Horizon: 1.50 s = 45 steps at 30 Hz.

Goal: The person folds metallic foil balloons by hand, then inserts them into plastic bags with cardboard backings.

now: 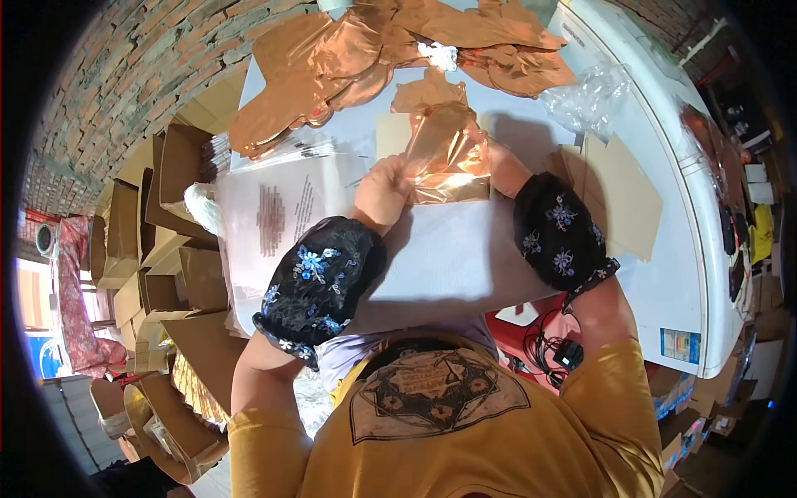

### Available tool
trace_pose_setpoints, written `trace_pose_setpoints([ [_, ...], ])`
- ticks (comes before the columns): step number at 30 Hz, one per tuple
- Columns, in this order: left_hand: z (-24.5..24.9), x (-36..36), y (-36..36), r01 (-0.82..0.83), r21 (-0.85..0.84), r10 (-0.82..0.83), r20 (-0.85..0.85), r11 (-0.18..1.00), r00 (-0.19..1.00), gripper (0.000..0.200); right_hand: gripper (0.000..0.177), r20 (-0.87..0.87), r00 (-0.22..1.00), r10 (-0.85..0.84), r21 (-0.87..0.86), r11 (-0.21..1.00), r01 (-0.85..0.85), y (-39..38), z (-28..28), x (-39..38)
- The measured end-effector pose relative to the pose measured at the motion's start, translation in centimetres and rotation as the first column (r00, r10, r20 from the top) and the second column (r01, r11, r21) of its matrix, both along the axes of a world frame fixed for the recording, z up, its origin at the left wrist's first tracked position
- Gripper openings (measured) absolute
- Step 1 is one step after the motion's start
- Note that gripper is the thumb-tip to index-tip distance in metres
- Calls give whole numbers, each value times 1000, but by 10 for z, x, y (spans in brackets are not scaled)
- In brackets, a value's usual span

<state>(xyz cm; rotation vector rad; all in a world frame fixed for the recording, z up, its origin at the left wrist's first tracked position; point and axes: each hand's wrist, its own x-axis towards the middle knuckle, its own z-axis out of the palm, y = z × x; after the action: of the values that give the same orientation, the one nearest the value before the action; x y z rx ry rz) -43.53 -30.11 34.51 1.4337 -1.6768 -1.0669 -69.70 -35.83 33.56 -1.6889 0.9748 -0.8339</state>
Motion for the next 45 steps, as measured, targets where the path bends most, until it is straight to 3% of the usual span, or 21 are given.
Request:
trace_pose_setpoints([
  [3, 7, -8, 12, -79, -354, 141, 154, 932, 978, 23, 30, -209, 975, -76, -207, 978, 32, -5, -13, -9],
  [5, 10, -10, 14, -142, -448, 233, 156, 883, 960, 26, 31, -280, 957, -83, -328, 945, -14, -2, -7, -8],
  [9, 32, -19, 38, -200, -493, 297, 125, 847, 947, 27, 44, -218, 975, -53, -265, 964, -7, 16, 26, 7],
  [10, 49, -24, 50, -79, -652, 294, 228, 754, 928, 27, 43, -257, 964, -72, -344, 939, -22, 8, 12, 2],
  [11, 55, -21, 60, 122, -605, 102, 322, 787, 941, 28, 42, -295, 951, -93, -417, 908, -40, -4, -8, -3],
  [12, 64, -25, 71, 234, -547, -63, 313, 804, 948, 33, 42, -332, 936, -115, -482, 874, -63, -6, -14, -4],
  [13, 54, -28, 76, 323, -524, -110, 397, 788, 911, 42, 41, -332, 938, -101, -461, 885, -68, -6, -18, -8],
  [15, 43, -31, 85, 458, -503, -22, 655, 733, 756, 55, 40, -331, 941, -69, -429, 899, -85, -8, -16, -11],
  [18, 30, -33, 86, 442, -406, -22, 716, 800, 697, 65, 35, -210, 977, 35, -387, 915, -116, 6, 15, -1],
  [21, 24, -35, 86, 434, -415, 9, 731, 799, 683, 66, 28, -152, 988, 8, -288, 956, -52, 8, 18, 2],
  [24, 25, -35, 87, 428, -410, 9, 731, 805, 682, 66, 27, -192, 980, -57, -81, 996, 42, 10, 21, 1],
  [25, 25, -35, 87, 426, -407, 6, 728, 808, 685, 66, 29, 36, 991, -128, 79, 989, 125, 11, 22, 0],
  [27, 25, -35, 87, 426, -401, -6, 722, 811, 692, 65, 32, 425, 835, -351, 418, 894, 163, 13, 28, 1],
  [28, 24, -35, 87, 429, -406, -10, 717, 807, 697, 65, 36, 362, 845, -395, 243, 914, 323, 20, 32, 2],
  [30, 21, -35, 86, 424, -419, -7, 705, 803, 709, 64, 42, 255, 829, -497, -158, 825, 543, 45, 40, 8],
  [31, 20, -35, 87, 426, -418, -7, 707, 803, 707, 64, 46, 56, 919, -389, -433, 820, 374, 62, 46, 10],
  [32, 21, -35, 86, 430, -419, -6, 710, 800, 704, 63, 50, -171, 935, -312, -641, 755, 135, 79, 52, 13],
  [33, 22, -34, 85, 436, -421, -5, 715, 796, 699, 63, 54, -398, 875, -276, -757, 638, -144, 93, 55, 15],
  [36, 22, -34, 84, 430, -448, -4, 689, 784, 725, 61, 65, -660, 722, -209, -561, 776, -288, 114, 49, 19],
  [45, 34, -40, 85, 403, -454, 24, 687, 795, 726, 58, 70, -683, 694, -228, -547, 789, -279, 112, 41, 10],
])
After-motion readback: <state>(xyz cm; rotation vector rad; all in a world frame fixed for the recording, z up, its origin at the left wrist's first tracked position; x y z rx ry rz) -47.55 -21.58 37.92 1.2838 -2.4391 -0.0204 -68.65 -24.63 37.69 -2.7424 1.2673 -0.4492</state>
